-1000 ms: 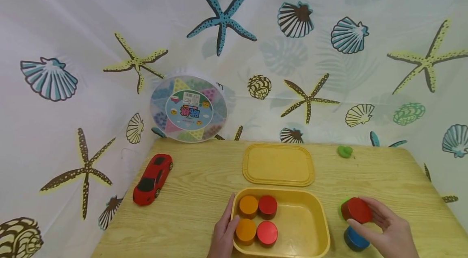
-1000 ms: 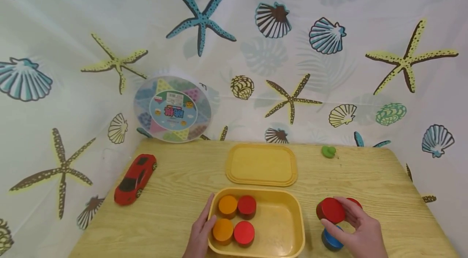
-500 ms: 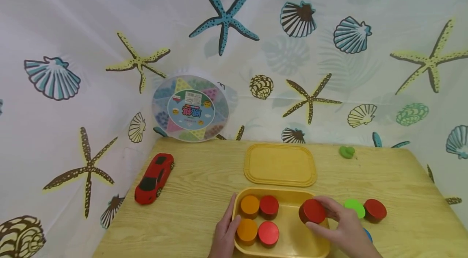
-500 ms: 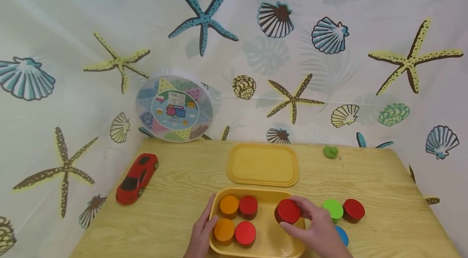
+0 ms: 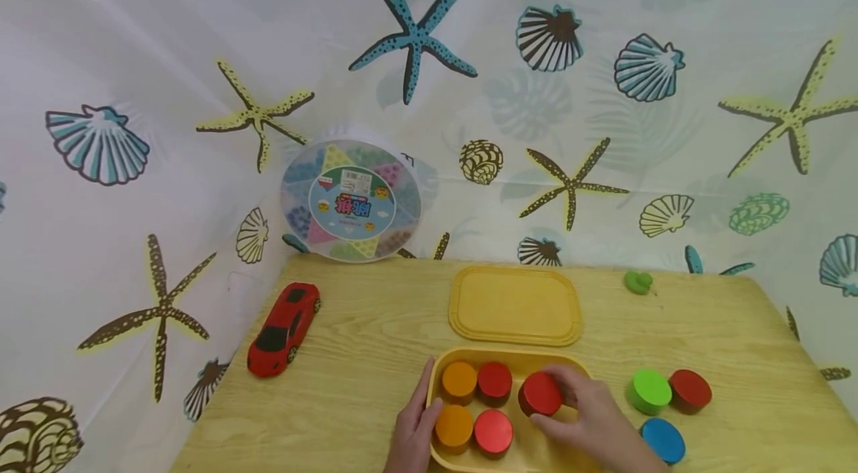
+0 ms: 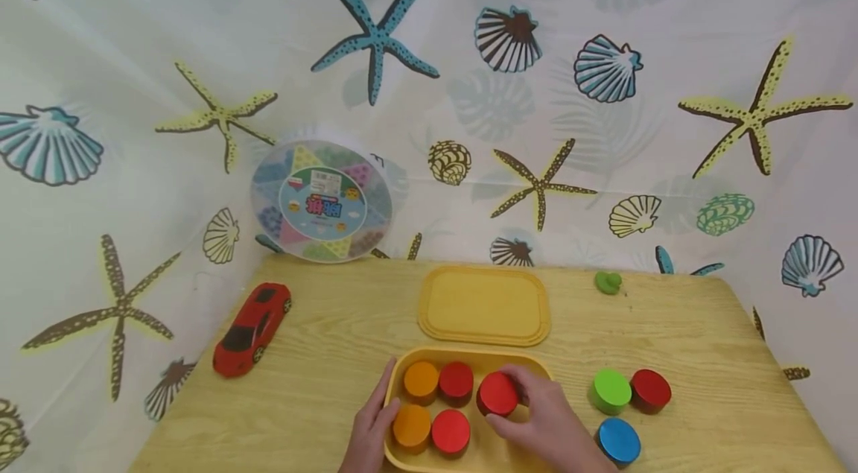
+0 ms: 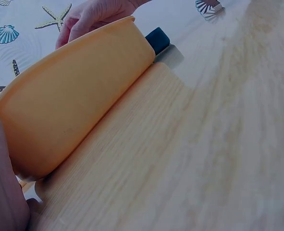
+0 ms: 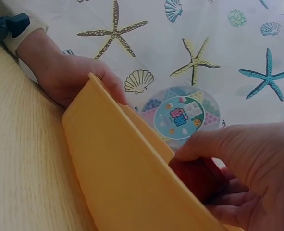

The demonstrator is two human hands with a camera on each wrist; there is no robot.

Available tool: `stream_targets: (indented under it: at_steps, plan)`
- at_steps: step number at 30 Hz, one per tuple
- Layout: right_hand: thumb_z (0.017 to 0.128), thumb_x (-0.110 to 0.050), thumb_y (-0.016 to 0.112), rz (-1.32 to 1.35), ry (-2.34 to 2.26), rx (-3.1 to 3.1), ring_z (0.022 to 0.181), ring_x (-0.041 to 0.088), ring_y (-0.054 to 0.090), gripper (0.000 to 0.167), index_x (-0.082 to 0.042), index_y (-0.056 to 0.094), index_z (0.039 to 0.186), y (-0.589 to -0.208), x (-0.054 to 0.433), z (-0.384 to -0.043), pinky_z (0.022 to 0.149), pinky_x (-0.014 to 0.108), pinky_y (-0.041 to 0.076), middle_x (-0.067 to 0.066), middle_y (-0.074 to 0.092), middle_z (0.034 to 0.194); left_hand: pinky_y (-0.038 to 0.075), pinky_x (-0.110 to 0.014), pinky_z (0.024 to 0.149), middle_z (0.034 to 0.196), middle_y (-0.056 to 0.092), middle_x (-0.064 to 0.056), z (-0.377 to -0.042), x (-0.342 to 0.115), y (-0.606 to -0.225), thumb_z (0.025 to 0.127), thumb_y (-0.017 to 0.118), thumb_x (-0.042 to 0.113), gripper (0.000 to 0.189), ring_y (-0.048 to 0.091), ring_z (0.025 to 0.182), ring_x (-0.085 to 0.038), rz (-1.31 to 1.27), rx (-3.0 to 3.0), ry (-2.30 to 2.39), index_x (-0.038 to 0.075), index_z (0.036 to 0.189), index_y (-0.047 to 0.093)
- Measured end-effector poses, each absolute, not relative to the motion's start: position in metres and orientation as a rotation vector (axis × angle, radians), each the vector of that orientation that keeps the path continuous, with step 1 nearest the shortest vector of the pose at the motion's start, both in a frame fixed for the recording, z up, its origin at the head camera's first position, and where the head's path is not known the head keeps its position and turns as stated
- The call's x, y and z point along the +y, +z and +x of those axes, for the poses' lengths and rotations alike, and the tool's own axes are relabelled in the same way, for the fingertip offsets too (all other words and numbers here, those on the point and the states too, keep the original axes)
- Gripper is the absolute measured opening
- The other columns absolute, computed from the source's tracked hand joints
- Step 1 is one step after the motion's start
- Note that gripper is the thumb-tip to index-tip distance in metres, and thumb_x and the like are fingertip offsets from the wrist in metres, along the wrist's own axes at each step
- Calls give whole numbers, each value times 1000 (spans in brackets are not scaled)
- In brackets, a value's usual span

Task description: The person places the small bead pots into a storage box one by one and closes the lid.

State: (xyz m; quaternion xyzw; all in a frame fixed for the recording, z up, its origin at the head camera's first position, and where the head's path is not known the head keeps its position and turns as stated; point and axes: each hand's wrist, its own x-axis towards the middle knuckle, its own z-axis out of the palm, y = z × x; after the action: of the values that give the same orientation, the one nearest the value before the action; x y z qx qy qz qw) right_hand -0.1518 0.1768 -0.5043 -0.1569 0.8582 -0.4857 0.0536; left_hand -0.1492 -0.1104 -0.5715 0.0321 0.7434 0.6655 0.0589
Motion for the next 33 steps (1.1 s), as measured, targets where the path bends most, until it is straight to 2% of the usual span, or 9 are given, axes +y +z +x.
stream_targets:
  at_steps: [9,12,15,20,28,33]
  plan:
    - [86,-27,88,-396,-1109,2712,93,16,61,56,-1,62,128,-508,161,-163,79,29,59,4,69,111,21,-46,124,172,23,-8,-149,-111,-572,114,43,32,61,22,157,-26,89,2258,2017,17,169,20]
    - [85,-25,87,-389,-1039,2750,92,16,59,53,-3,62,126,-511,156,-166,79,32,57,2,68,107,21,-45,124,172,24,-7,-148,-112,-571,113,44,33,62,22,157,-25,99,2272,2018,17,168,21]
    - [84,-22,88,-412,-967,2816,95,20,61,54,-3,62,127,-514,153,-166,84,39,57,4,69,109,20,-43,124,172,24,-6,-148,-113,-571,113,44,34,62,22,156,-23,91,2259,2018,18,168,21]
    - [80,-15,90,-472,-917,2935,101,28,66,58,-1,64,129,-518,150,-164,90,50,58,12,71,113,20,-44,124,172,23,-8,-146,-113,-573,113,44,34,63,20,157,-26,106,2239,2023,16,168,20]
    - [75,-7,93,-429,-903,3084,96,34,70,58,-2,62,124,-518,148,-163,85,51,60,15,72,107,21,-44,124,172,23,-8,-149,-110,-573,113,45,34,63,20,157,-26,108,2227,2030,16,168,20]
    - [84,-13,87,-356,-856,3105,104,30,68,50,-4,64,127,-508,151,-157,91,50,60,12,71,115,20,-47,124,171,24,-10,-149,-110,-574,113,45,34,64,22,157,-27,91,2244,2027,13,168,21]
